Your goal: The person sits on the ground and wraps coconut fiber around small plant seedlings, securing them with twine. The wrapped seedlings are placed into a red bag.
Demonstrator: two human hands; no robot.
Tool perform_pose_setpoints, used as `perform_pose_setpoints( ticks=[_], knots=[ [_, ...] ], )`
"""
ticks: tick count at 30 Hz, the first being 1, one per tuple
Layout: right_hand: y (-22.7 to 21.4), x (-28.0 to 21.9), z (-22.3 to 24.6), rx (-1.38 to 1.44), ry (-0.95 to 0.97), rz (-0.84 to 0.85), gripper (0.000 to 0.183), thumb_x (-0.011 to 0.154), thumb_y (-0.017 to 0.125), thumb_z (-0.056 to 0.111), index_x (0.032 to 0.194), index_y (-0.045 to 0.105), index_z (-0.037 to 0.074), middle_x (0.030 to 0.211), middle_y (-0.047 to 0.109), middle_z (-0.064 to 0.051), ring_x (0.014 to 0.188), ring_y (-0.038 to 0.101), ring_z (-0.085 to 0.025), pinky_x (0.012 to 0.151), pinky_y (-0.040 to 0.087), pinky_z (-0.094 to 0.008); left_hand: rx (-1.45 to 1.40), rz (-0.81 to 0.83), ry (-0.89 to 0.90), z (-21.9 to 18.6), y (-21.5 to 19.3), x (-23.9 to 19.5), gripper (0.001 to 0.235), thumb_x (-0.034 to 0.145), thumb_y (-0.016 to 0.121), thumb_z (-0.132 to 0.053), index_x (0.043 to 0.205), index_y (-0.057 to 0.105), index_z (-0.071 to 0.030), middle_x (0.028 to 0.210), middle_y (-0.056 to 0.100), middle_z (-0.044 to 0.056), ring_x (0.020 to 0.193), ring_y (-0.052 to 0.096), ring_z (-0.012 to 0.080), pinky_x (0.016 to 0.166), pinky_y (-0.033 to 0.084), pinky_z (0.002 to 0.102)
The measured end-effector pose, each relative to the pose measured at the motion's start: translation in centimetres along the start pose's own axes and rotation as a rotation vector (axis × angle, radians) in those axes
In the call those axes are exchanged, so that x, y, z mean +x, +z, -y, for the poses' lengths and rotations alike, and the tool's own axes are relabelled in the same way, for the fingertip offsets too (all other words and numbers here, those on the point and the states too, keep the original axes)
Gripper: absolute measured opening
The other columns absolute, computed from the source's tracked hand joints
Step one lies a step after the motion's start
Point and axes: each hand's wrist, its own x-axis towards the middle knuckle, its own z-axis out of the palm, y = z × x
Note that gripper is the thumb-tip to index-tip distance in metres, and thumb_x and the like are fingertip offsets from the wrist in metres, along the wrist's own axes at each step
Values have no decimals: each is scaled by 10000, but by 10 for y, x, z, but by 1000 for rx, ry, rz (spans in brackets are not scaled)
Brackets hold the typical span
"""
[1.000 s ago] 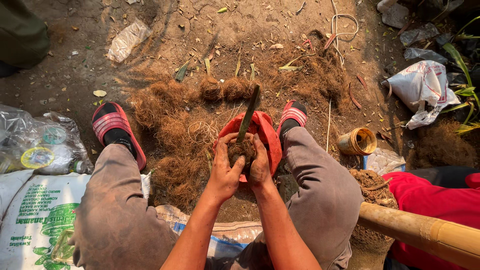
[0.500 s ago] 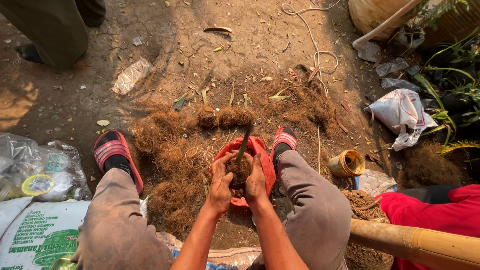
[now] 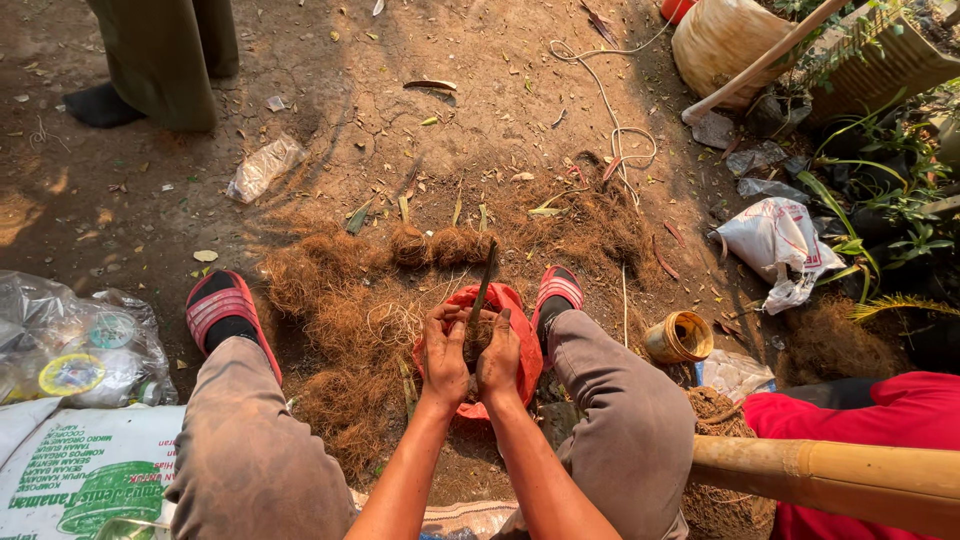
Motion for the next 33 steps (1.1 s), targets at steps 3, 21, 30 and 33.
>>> perform_pose_setpoints(
  ticks=[3,21,30,33],
  knots=[
    [1,0,9,75,-100,64,556,1036,482,496,1190,627,-19,1085,724,-100,965,716,-210,865,596,-371,16,-160,-113,-8,0,0,310,1092,375,-234,1324,472,-53,1214,559,81,1167,577,202,1062,488,391],
    [-15,-23,36,70,274,203,540,717,828,0,1187,574,82,1075,729,-93,902,734,-223,773,626,-394,-127,319,-563,-38,-25,1,602,1012,485,-336,1578,306,-232,1441,421,172,1379,440,380,1108,435,518],
    [-10,7,35,-69,222,-36,416,809,796,-5,1172,598,39,1043,703,-110,898,710,-247,800,617,-395,485,183,-355,-53,-12,8,636,1042,318,-525,1450,516,-79,1432,533,150,1357,553,286,1160,431,427],
    [-5,9,36,-28,244,-9,363,954,689,186,1265,613,16,1059,670,-95,982,646,-243,876,557,-409,447,265,-380,-58,-7,11,697,1039,359,-563,1549,387,-89,1525,417,158,1406,416,291,1154,339,457]
  ],
)
